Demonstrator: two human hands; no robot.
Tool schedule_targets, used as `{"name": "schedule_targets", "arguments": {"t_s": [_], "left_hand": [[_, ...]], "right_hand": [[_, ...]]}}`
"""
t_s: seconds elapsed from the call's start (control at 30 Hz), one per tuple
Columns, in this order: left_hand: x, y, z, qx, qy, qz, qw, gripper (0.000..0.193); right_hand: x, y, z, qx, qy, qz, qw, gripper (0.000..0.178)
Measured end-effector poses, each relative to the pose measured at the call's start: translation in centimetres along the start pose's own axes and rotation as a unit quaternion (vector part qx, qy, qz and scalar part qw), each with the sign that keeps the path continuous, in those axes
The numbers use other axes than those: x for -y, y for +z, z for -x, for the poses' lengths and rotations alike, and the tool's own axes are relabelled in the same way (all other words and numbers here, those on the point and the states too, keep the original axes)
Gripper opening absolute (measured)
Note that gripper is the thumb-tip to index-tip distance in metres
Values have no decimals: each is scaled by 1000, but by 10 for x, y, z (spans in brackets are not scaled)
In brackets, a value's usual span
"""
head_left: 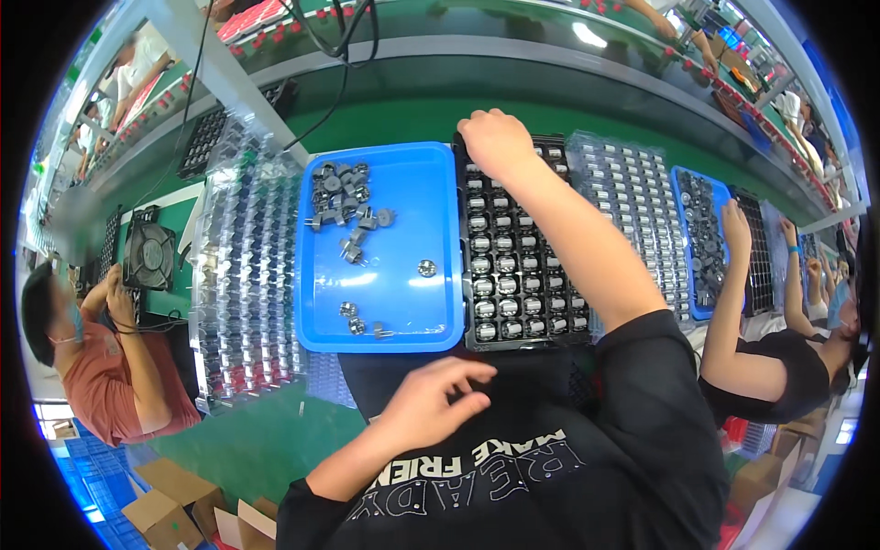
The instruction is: Manually assemble and sort small electronic components into plastic trays on a factory production line.
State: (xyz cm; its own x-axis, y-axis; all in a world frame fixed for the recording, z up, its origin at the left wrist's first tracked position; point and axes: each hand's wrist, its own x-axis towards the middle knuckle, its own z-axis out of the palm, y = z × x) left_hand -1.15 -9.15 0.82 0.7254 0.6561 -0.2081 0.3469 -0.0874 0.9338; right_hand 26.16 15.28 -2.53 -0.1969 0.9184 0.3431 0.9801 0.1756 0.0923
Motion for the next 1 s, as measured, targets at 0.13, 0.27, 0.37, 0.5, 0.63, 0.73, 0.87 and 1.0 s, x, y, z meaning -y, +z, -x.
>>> {"name": "schedule_targets", "arguments": {"t_s": [0.13, 0.27, 0.37, 0.5, 0.63, 0.73, 0.87, 1.0], "left_hand": [[36, 59, -18, 83, -87, 139, 983, 44], [32, 87, -49, 81, -237, 315, 915, 49], [22, 98, -67, 53, -308, 399, 862, 60], [24, 98, -76, -45, -337, 442, 830, 61], [25, 109, -86, -83, -331, 451, 825, 49], [25, 118, -89, -121, -325, 444, 826, 41], [15, 124, -86, -139, -313, 452, 824, 36], [-5, 122, -83, -150, -300, 438, 834, 38]], "right_hand": [[-1, 11, 3, -34, -26, -7, 999, 12], [-5, 7, 1, 31, -48, -5, 998, 15], [-19, 14, 3, 79, -50, -12, 996, 13], [-20, -23, -15, 168, 4, -170, 971, 21], [-113, 14, -17, 257, 29, 18, 966, 37], [-117, 6, 8, 198, 70, -105, 972, 38], [-116, 7, 20, 167, 61, -146, 973, 33], [-122, 8, 28, 112, 37, -141, 983, 33]]}}
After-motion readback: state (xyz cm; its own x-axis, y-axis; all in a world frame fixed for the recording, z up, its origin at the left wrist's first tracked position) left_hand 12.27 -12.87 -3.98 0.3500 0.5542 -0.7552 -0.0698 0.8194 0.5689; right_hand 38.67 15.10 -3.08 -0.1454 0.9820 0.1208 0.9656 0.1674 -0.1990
